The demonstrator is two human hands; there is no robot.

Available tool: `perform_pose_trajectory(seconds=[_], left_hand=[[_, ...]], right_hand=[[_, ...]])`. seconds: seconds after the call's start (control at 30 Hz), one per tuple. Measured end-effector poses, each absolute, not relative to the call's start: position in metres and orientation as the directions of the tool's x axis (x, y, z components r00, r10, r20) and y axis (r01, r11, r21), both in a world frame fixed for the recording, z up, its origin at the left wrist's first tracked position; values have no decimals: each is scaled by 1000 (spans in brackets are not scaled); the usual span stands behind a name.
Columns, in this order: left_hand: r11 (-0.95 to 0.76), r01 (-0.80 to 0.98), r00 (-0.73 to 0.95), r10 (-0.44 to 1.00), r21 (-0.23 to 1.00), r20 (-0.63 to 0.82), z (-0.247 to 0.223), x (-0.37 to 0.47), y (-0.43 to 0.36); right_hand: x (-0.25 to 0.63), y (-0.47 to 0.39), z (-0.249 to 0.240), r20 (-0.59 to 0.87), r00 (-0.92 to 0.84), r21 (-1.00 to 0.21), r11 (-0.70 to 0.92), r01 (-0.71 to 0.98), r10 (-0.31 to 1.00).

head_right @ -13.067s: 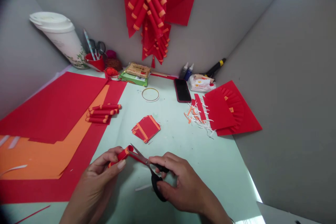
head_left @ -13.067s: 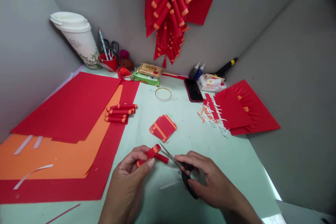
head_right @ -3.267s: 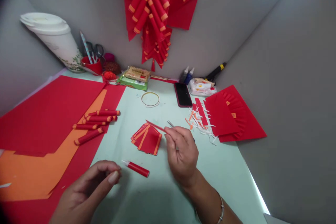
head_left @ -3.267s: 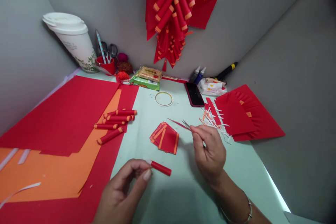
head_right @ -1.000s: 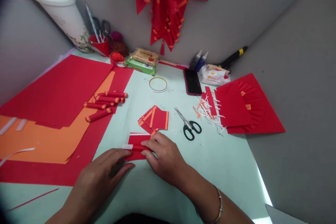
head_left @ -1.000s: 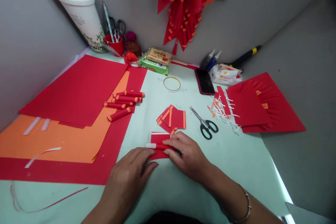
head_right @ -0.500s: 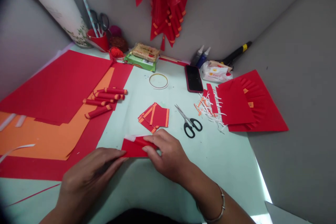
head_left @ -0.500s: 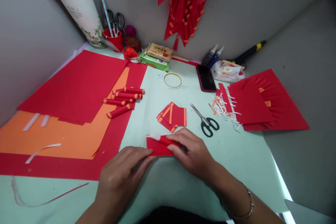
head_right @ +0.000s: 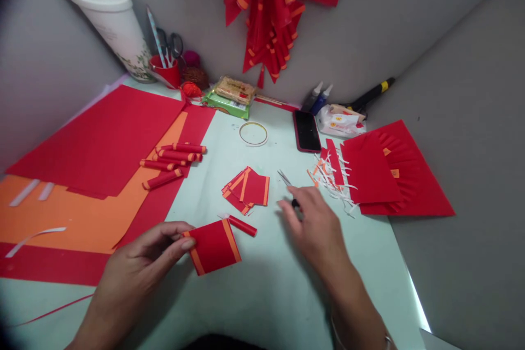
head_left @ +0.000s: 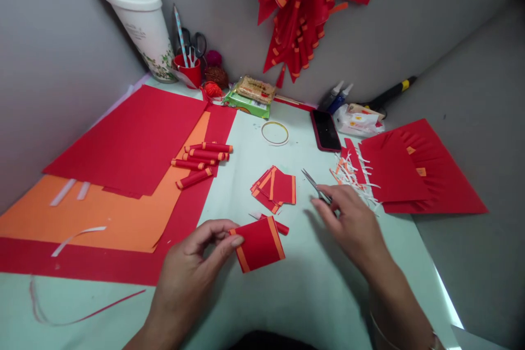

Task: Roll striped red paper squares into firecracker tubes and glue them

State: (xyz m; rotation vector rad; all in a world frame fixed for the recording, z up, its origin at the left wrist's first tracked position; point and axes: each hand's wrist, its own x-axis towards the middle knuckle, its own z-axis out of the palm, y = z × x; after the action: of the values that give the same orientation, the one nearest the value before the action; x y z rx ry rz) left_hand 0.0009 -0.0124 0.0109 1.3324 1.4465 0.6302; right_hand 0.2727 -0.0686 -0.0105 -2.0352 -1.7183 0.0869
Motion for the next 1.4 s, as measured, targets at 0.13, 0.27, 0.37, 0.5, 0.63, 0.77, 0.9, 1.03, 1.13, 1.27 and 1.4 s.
perform_pose_trajectory(seconds=[0.13,0.27,0.37,0.5,0.63,0.77,0.9,1.03,1.13,1.27,1.4], left_hand=[[271,317,251,900,909,-356,6,-3,-10],[223,225,433,849,948,-303,1,-2,-11],[275,197,517,786,941,-339,0,-2,-13],[426,228,510,714,875,-480,4,-4,-11],[536,167,495,680,828,-540,8,-5,-8],[580,69,446,710,811,-546,5,-7,-4],[581,91,466,693,809,-550,1,-12,-2],[574,130,491,671,808,-555,2,-13,-2],[561,142,468,688,816,-555,3,-13,-1],[562,160,467,681,811,-564,4,-12,0],[563,178,468,673,807,-573,7,-9,-2]], right_hand=[[304,-78,-19,134,277,-149,-257,955,952],[303,-79,-30,89,261,-113,-251,961,961],[299,-74,-30,76,265,-92,-258,962,961],[303,-71,-23,93,323,-160,-306,938,942],[306,-77,-12,47,464,-549,-365,752,885],[293,-83,3,-200,363,-883,-328,336,910],[270,-87,14,-458,88,-881,-465,91,885],[252,-93,14,-572,-173,-811,-585,-28,802],[247,-97,10,-602,-260,-765,-639,-80,755],[242,-100,11,-577,-277,-783,-617,-82,768],[239,-100,16,-469,-245,-883,-448,140,849]])
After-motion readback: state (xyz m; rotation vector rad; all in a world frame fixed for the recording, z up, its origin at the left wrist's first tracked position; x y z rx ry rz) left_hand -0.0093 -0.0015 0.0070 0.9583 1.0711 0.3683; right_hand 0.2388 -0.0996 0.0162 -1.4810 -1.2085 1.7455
